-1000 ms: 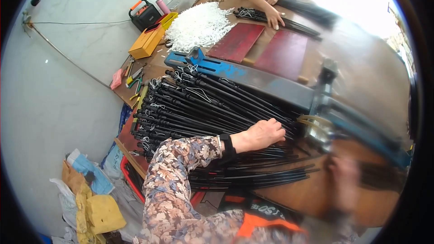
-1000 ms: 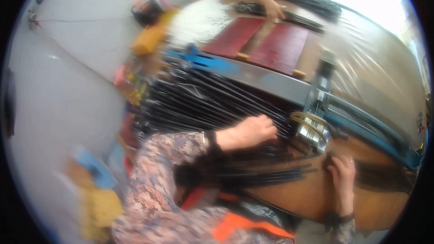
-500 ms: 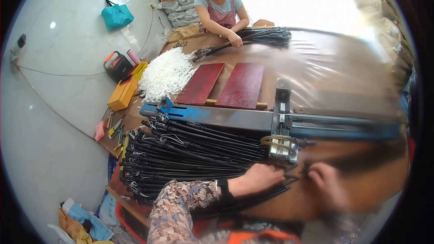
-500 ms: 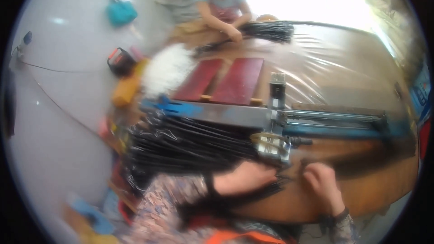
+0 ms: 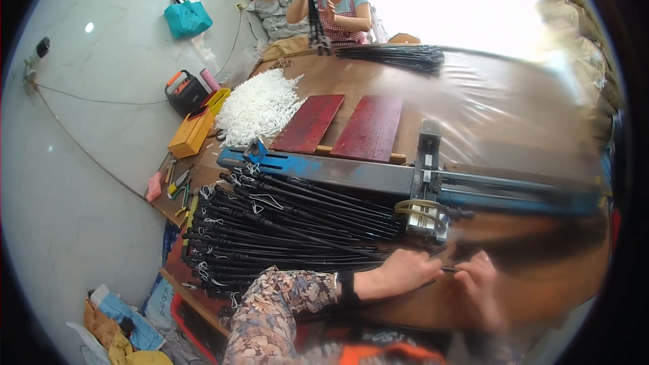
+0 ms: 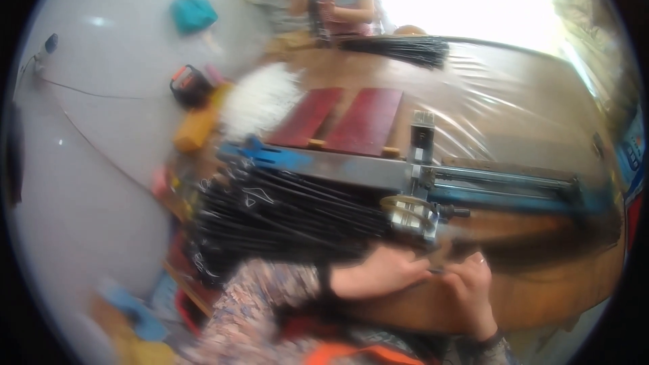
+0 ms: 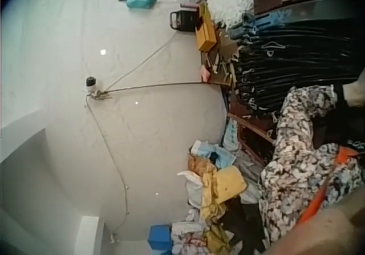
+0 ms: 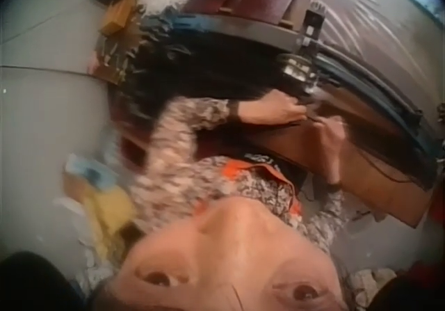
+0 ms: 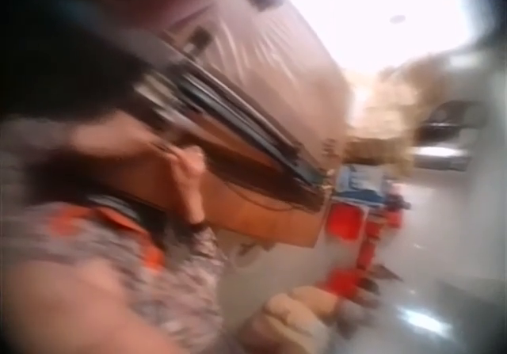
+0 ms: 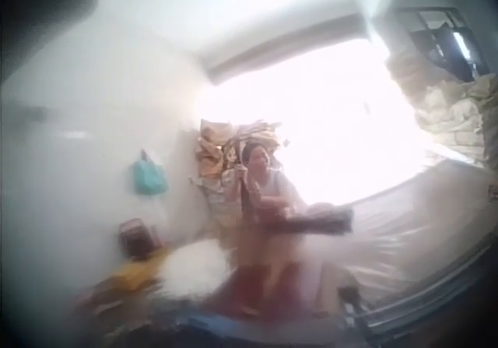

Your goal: Processing and organizing black metal rods using a manual sliding tool on a workbench.

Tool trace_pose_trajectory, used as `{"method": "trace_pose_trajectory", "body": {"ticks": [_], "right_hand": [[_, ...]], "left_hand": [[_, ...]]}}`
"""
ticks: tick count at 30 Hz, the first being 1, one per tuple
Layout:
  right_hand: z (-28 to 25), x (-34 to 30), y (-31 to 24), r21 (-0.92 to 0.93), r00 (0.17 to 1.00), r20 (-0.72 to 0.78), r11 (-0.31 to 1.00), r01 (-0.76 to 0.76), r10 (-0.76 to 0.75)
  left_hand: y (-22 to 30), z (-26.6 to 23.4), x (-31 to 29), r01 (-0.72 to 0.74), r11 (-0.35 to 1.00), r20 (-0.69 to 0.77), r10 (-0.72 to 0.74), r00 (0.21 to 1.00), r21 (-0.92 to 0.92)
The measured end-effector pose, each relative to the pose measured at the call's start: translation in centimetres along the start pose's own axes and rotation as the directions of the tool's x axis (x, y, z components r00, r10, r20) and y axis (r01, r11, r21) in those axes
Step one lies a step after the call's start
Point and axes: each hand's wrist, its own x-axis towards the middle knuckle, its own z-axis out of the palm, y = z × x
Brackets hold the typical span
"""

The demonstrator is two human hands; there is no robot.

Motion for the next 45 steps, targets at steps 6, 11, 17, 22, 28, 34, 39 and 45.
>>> {"method": "trace_pose_trajectory", "body": {"ticks": [6,11,17,22,28,34,39,45], "right_hand": [[1.5,-0.3,0.9,-0.531,0.884,-0.048,0.762,0.371,-0.465],[0.9,-0.2,-0.1,-0.536,0.905,0.061,0.751,0.385,-0.42],[3.4,0.0,-0.2,-0.459,0.972,0.145,0.858,0.231,-0.184],[6.6,0.0,2.4,-0.42,0.966,0.13,0.87,0.258,-0.224],[4.1,0.8,1.9,-0.422,0.919,-0.085,0.849,0.317,-0.385],[-3.4,3.6,6.3,-0.602,0.853,-0.201,0.748,0.28,-0.481],[-12.5,0.3,10.0,-0.521,0.811,-0.51,0.853,-0.025,-0.288],[-14.9,-0.2,12.1,-0.64,0.817,-0.529,0.74,-0.207,-0.229]], "left_hand": [[0.1,0.3,0.1,0.054,0.998,-0.044,-0.055,0.998,-0.037],[-0.4,-0.7,0.3,-0.104,0.994,-0.12,0.108,0.987,0.036],[-3.2,-3.0,-3.8,0.023,0.998,0.177,-0.033,0.984,0.061],[-1.9,-3.5,-2.9,0.02,0.991,0.077,-0.031,0.997,0.131],[-0.7,-2.2,0.2,-0.2,0.97,-0.061,0.21,0.976,0.141],[-1.0,-10.7,2.3,-0.132,0.939,0.118,0.099,0.988,0.319],[3.0,-10.2,11.6,-0.242,0.926,0.12,0.216,0.969,0.289],[1.5,-13.0,13.2,-0.332,0.905,0.165,0.297,0.941,0.266]]}}
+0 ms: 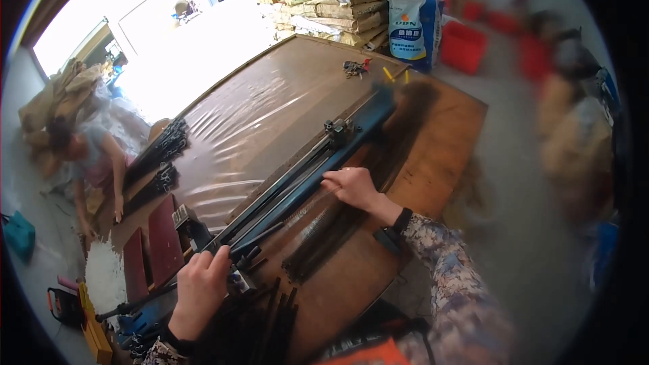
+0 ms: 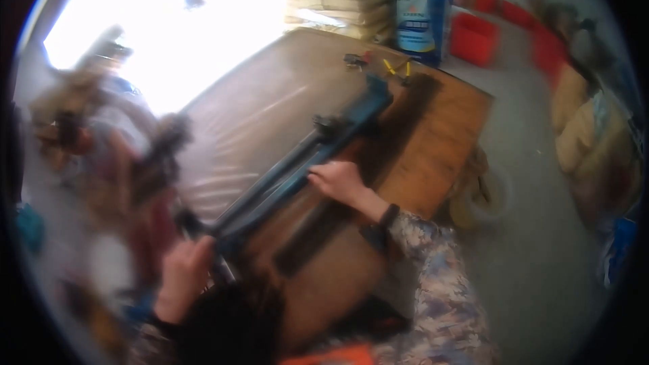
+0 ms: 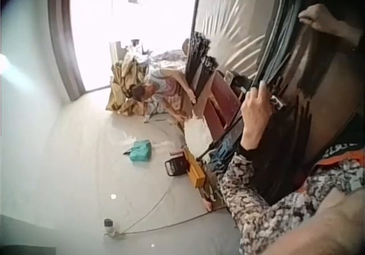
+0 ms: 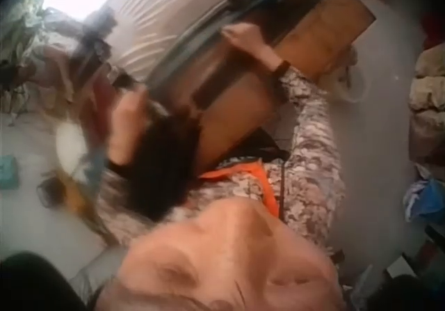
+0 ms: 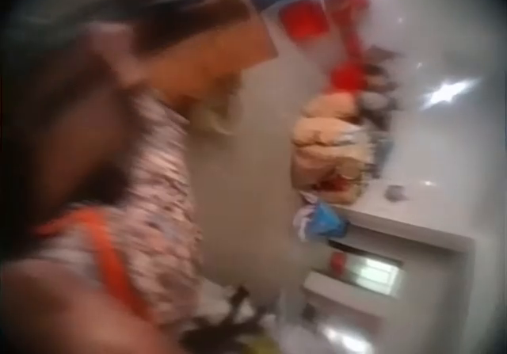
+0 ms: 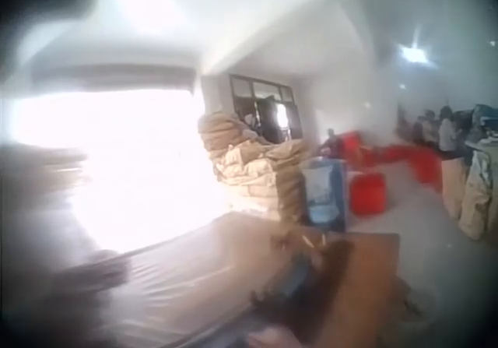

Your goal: Processing and organizing black metal rods using a manual sliding tool on a workbench.

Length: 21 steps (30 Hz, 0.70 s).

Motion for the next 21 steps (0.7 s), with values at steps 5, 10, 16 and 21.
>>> {"method": "trace_pose_trajectory", "body": {"ticks": [5,10,16,21], "right_hand": [[1.9,0.5,1.4,0.03,0.995,0.028,0.995,0.097,-0.098],[0.2,2.8,-4.9,0.27,0.918,-0.01,0.883,0.385,-0.397],[2.2,0.0,-9.3,0.14,0.986,0.083,0.981,0.133,-0.145],[-0.1,2.3,-11.2,0.556,0.949,0.042,0.797,0.237,-0.311]], "left_hand": [[-0.7,2.7,-0.5,0.0,0.998,0.095,0.007,0.995,-0.071],[0.7,3.6,0.6,0.003,0.989,0.048,0.004,0.999,-0.148],[0.5,3.1,-0.4,0.045,0.996,0.047,-0.042,0.998,-0.077],[-1.6,0.2,-3.9,0.104,0.993,-0.049,-0.101,0.994,0.054]]}}
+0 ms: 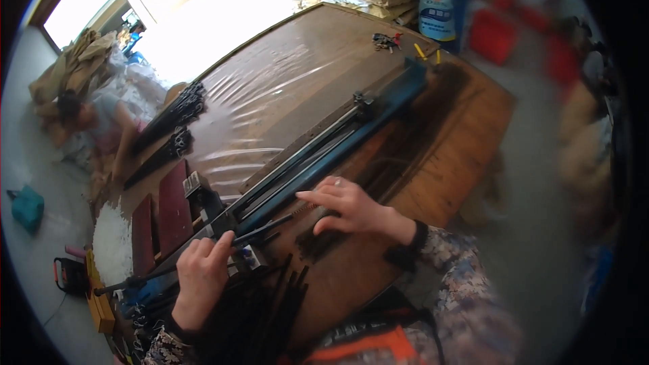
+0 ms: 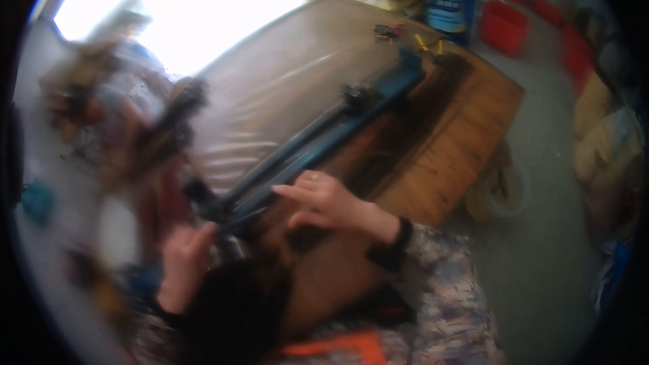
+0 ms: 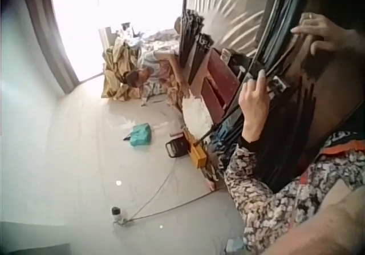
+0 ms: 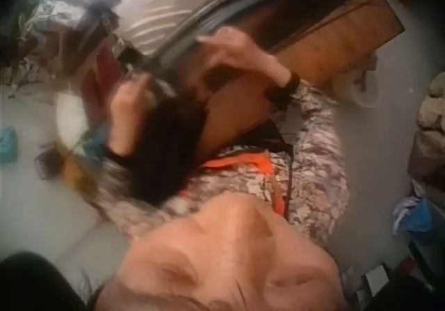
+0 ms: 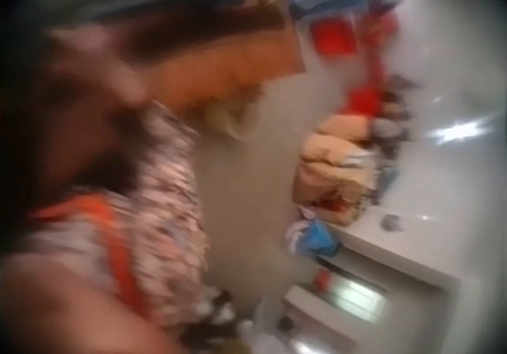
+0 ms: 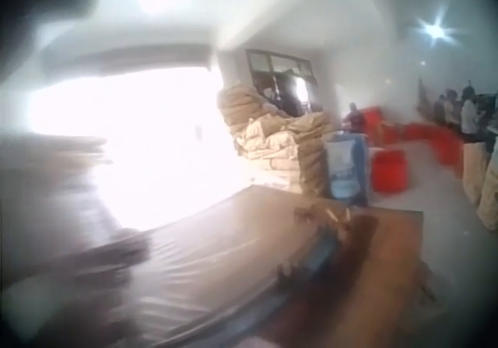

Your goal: Processing and organizing black metal rods using a manual sliding tool on a workbench.

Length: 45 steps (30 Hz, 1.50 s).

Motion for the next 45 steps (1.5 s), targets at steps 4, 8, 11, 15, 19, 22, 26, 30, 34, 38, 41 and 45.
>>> {"method": "trace_pose_trajectory", "body": {"ticks": [4,8,11,15,19,22,26,30,34,38,41,45], "right_hand": [[3.7,-0.8,-0.9,0.073,0.992,-0.021,0.99,-0.119,0.121],[2.3,1.2,-1.0,0.012,0.997,-0.077,0.999,0.032,-0.031],[2.5,0.8,0.1,-0.07,0.994,0.054,0.993,-0.095,0.098],[7.6,2.1,-1.5,-0.016,0.981,-0.118,0.988,0.155,-0.156],[5.3,3.0,-0.6,-0.142,0.999,-0.046,0.99,0.014,-0.021],[5.2,3.1,0.5,-0.206,0.982,0.139,0.974,-0.097,0.128],[10.4,6.3,1.5,0.034,0.936,0.24,0.962,-0.273,0.257],[17.6,11.0,2.6,0.466,0.94,0.264,0.824,-0.321,0.217],[17.7,13.5,0.6,0.511,0.913,0.324,0.766,-0.39,0.248],[18.9,13.8,0.9,0.468,0.941,0.332,0.855,-0.222,0.062],[19.3,13.9,0.3,0.412,0.935,0.353,0.896,-0.166,0.011],[20.4,15.3,-1.3,0.305,0.87,0.492,0.936,-0.174,0.001]], "left_hand": [[-0.9,0.9,-1.9,-0.01,1.0,-0.007,0.01,1.0,0.013],[-0.2,1.7,-2.7,0.02,0.999,-0.116,-0.015,0.993,0.036],[-2.2,1.1,-4.9,0.099,0.994,-0.12,-0.094,0.988,0.04],[-1.5,0.9,-6.3,0.129,0.987,-0.157,-0.143,0.977,-0.098],[-5.2,-3.1,-10.4,0.364,0.931,-0.235,-0.349,0.907,0.025],[-7.6,-4.6,-11.2,0.413,0.91,-0.365,-0.399,0.841,-0.043],[-7.8,-6.4,-12.4,0.439,0.897,-0.396,-0.42,0.816,-0.047],[-8.6,-7.5,-16.0,0.562,0.826,-0.411,-0.527,0.744,-0.043],[-8.8,-8.5,-18.5,0.613,0.787,-0.358,-0.594,0.721,-0.072],[-8.6,-6.6,-19.5,0.627,0.77,-0.322,-0.627,0.709,-0.118],[-8.2,-5.9,-19.9,0.644,0.749,-0.303,-0.657,0.691,-0.156],[-8.2,-5.9,-20.5,0.653,0.744,-0.314,-0.659,0.683,-0.141]]}}
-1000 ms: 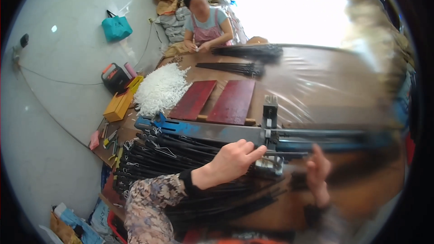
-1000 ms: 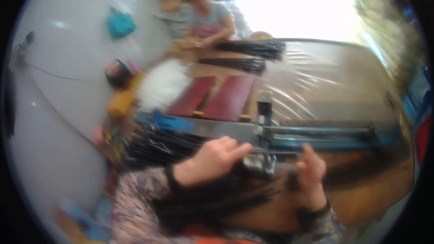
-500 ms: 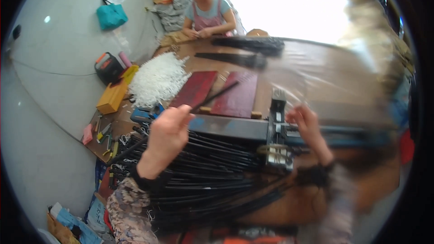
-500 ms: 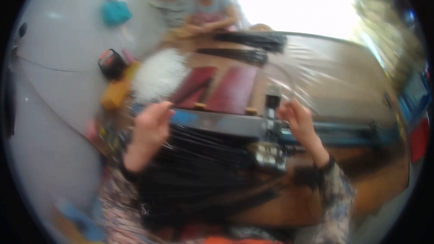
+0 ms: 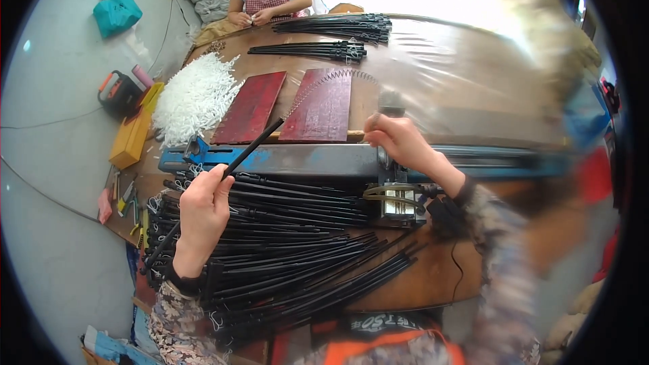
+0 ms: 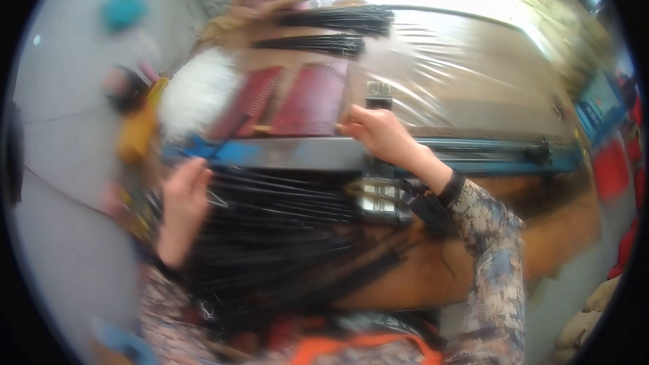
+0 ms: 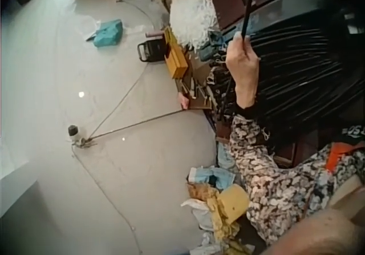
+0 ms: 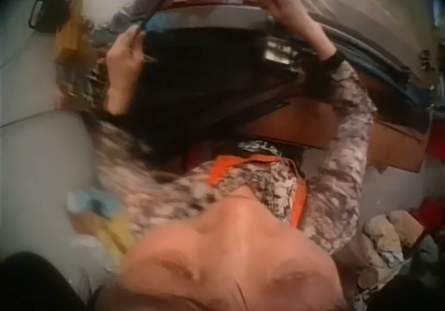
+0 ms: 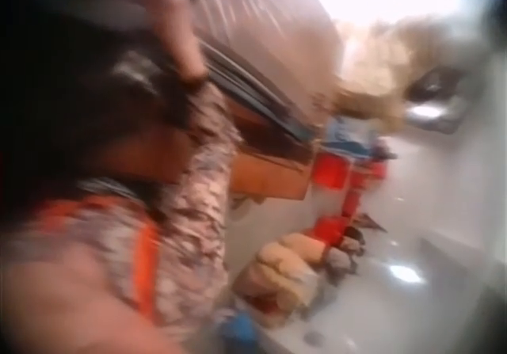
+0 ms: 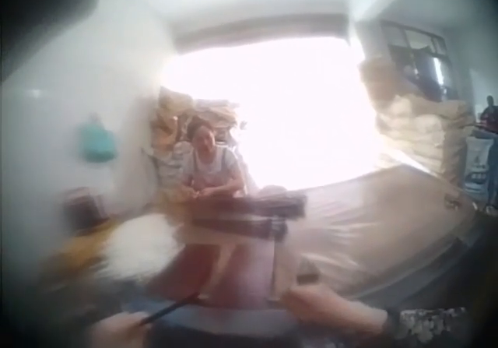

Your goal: Processing and organizing black metal rods using a manual sliding tool on a workbench.

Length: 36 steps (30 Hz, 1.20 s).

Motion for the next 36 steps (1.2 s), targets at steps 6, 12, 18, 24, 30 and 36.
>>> {"method": "trace_pose_trajectory", "body": {"ticks": [6,12,18,24,30,36], "right_hand": [[0.0,-1.4,0.2,-0.478,0.986,0.16,0.878,0.03,0.053],[-11.6,-13.9,5.8,-0.73,0.995,-0.093,0.678,-0.091,0.034],[-17.2,-21.2,7.7,-0.856,0.976,-0.171,0.511,-0.08,-0.134],[-17.4,-25.1,15.5,-0.81,0.972,-0.236,0.553,-0.196,0.0],[-16.7,-25.7,17.5,-0.796,0.954,-0.293,0.569,-0.207,-0.062],[-16.3,-25.6,15.1,-0.748,0.944,-0.326,0.6,-0.283,0.039]], "left_hand": [[-0.9,2.5,0.4,-0.011,1.0,0.054,0.01,0.998,0.016],[-2.2,5.6,1.6,-0.145,0.98,0.227,0.111,0.967,0.138],[5.5,21.2,7.0,-0.482,0.852,0.14,0.513,0.847,-0.204],[4.7,21.9,6.8,-0.355,0.917,0.248,0.391,0.886,-0.18],[4.5,23.6,6.3,-0.269,0.899,0.178,0.344,0.922,-0.346],[4.4,23.9,5.4,-0.262,0.889,0.079,0.313,0.947,-0.376]]}}
